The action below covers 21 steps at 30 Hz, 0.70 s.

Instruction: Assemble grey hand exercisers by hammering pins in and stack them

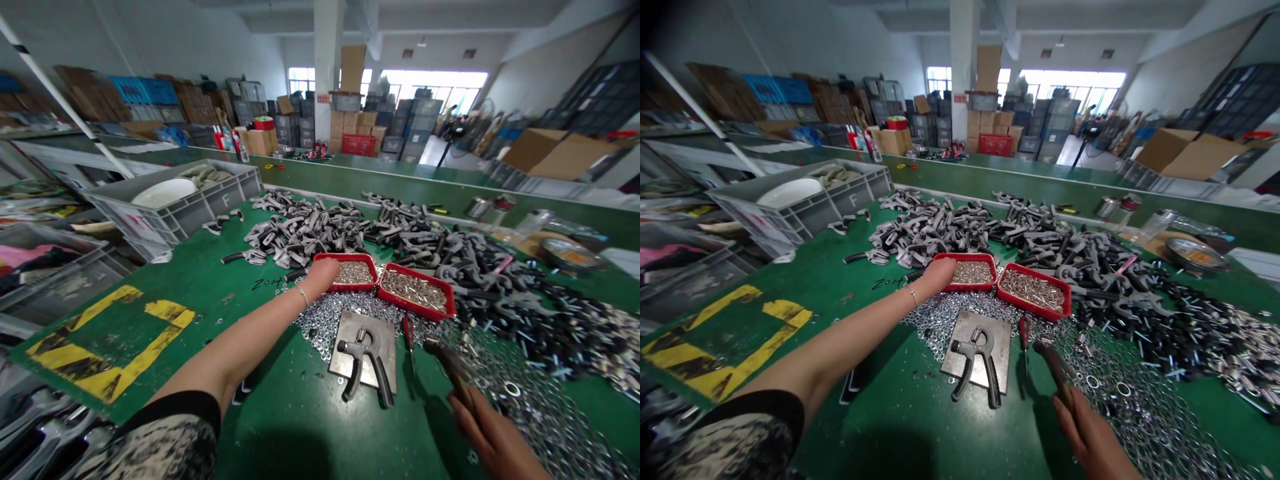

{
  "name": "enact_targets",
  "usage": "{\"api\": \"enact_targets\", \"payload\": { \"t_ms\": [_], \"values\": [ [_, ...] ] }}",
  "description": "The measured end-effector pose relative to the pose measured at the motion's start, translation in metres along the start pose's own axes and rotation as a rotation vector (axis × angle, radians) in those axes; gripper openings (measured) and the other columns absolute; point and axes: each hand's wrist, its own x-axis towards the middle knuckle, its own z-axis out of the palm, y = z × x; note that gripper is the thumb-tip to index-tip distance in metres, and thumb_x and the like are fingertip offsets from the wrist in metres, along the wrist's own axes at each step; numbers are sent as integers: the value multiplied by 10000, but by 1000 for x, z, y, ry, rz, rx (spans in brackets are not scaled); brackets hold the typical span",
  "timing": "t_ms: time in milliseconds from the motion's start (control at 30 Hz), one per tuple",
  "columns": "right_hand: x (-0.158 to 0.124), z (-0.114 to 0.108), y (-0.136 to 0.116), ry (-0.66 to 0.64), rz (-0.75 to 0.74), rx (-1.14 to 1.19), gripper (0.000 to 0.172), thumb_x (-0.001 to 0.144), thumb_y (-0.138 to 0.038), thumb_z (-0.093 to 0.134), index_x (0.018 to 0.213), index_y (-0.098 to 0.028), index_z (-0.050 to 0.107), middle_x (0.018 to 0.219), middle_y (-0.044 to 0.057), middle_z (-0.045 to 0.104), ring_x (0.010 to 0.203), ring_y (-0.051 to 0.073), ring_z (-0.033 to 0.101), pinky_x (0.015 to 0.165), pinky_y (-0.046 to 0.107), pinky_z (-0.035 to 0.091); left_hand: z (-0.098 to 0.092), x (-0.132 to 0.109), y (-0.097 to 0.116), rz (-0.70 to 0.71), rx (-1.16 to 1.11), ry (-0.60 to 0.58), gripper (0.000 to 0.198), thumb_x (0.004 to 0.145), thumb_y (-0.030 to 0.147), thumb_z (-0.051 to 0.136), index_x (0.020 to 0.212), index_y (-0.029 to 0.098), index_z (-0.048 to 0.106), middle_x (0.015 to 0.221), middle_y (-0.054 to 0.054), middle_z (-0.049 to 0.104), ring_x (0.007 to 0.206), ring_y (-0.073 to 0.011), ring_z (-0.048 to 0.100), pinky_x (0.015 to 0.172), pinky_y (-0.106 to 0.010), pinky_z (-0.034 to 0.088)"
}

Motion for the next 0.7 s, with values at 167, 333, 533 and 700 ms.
{"api": "enact_targets", "payload": {
  "t_ms": [167, 333, 533, 700],
  "values": [
    [17, 5, -66, -176, -37, 155, 348, 966, -545, 346, 883, -298, 576, 622, -3, 596, 552, 206, 591, 545, 306, 481, -8, -11, 0, 30, -157, 141, 214, 980, 177, 476, 1078, 73, 635, 1097, -159, 667, 1067, -251, 624, 967, -413, 485],
    [42, 18, -96, -297, -70, 146, 405, 973, -568, 326, 874, -267, 578, 740, 36, 662, 672, 224, 627, 636, 312, 488, -15, -53, 11, 172, -358, 167, 178, 954, 161, 499, 1001, 156, 670, 1037, -58, 712, 1003, -171, 642, 919, -285, 493],
    [46, 21, -94, -309, 26, 191, 475, 996, -577, 257, 891, -238, 573, 739, 25, 637, 699, 200, 611, 674, 281, 466, 2, -108, 16, 75, -1001, -24, 106, 848, 202, 628, 924, 162, 691, 857, -37, 731, 797, -177, 682, 759, -288, 517],
    [49, 23, -82, -417, 188, 366, 538, 917, -693, 368, 803, -212, 582, 639, -2, 598, 573, 168, 548, 561, 261, 444, 27, -107, 39, 90, -1069, -181, 137, 863, 235, 587, 907, 158, 692, 779, -28, 705, 767, -185, 674, 725, -284, 503]
  ]
}}
